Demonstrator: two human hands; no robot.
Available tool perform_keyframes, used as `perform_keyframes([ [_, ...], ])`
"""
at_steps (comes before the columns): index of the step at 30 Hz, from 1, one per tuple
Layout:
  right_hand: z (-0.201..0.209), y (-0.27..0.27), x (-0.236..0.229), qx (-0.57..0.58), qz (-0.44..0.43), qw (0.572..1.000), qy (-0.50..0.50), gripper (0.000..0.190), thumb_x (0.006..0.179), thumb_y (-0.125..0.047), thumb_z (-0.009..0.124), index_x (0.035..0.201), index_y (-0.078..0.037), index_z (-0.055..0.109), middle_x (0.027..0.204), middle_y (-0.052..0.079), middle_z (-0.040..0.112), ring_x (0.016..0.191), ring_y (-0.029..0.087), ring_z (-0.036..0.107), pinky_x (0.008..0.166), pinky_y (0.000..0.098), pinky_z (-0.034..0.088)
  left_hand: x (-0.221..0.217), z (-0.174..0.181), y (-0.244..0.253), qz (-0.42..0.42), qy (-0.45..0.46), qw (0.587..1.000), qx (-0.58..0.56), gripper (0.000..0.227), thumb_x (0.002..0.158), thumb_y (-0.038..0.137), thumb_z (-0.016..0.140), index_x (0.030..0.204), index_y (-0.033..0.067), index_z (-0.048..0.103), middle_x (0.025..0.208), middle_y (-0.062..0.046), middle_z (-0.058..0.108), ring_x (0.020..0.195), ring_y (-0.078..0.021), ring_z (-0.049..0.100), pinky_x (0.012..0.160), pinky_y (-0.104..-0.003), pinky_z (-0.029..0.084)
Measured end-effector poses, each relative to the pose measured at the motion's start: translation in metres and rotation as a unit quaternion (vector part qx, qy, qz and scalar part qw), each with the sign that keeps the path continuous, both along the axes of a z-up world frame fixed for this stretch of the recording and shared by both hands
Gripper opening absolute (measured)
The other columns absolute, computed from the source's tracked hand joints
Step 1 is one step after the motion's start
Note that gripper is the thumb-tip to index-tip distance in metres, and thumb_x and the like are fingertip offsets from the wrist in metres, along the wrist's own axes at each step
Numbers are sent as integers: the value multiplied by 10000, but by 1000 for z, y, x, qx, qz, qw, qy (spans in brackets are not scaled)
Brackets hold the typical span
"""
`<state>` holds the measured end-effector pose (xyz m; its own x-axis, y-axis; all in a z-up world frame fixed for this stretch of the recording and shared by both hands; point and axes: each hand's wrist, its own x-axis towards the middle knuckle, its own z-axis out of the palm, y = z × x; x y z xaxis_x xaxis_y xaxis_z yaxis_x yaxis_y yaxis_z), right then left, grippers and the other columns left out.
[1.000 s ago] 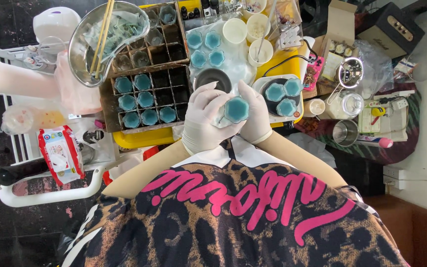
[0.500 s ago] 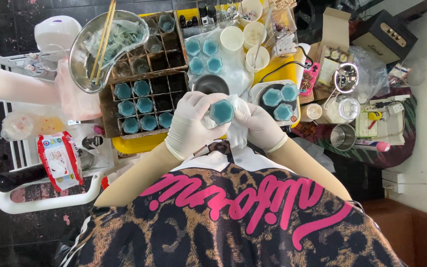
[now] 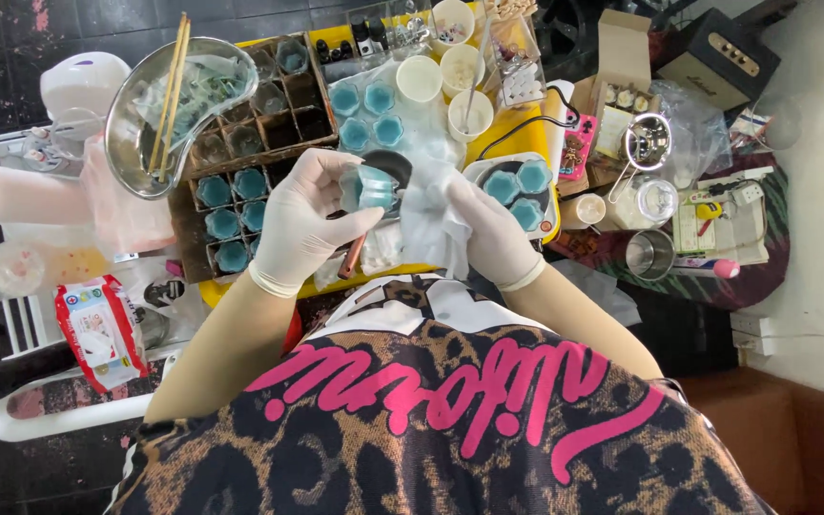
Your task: Cleaning and inspecting small teal candle containers using a white cloth at a workshop table.
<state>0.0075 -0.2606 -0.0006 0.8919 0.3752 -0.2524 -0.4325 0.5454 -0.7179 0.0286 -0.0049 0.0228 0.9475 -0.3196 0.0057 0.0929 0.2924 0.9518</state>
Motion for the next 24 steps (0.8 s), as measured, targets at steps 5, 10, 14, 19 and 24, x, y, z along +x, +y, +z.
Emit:
perform_keyframes([
  [5,34,21,3,-55,58,994,-69,536,1093,-324,442,1530,-13,449,1439,19,575,1329,121,538,1150,289,398,0,13,-5,-6,14,998,57,485,801,-44,833,1210,34,584,1127,-30,660,1003,-86,694,909,-261,593],
  [10,-7,21,-7,-102,93,990,-4,476,1136,-278,478,1538,-29,524,1241,53,642,1032,147,578,845,310,451,-1,18,-11,31,-72,982,172,438,802,-6,859,1167,22,620,1074,-28,711,954,-80,695,868,-250,588],
  [14,-44,18,-15,-223,89,953,-186,372,1160,-120,501,1506,0,566,1341,12,606,1221,71,536,1077,255,460,4,18,-9,71,-95,973,201,407,820,13,874,1144,21,627,1055,-25,716,950,-78,704,882,-251,598],
  [19,-7,24,-9,-286,91,902,-310,507,1079,-32,488,1577,-4,394,1535,46,478,1353,104,445,1137,267,364,8,6,-5,72,-35,985,152,403,806,-2,851,1127,27,610,1029,-20,711,923,-80,706,859,-250,602],
  [24,-23,21,-8,-316,84,884,-334,470,1094,-52,481,1557,13,430,1543,87,523,1400,129,482,1175,287,368,8,3,-4,47,31,998,16,382,836,-29,811,1136,37,584,1078,-18,679,988,-81,686,917,-261,590],
])
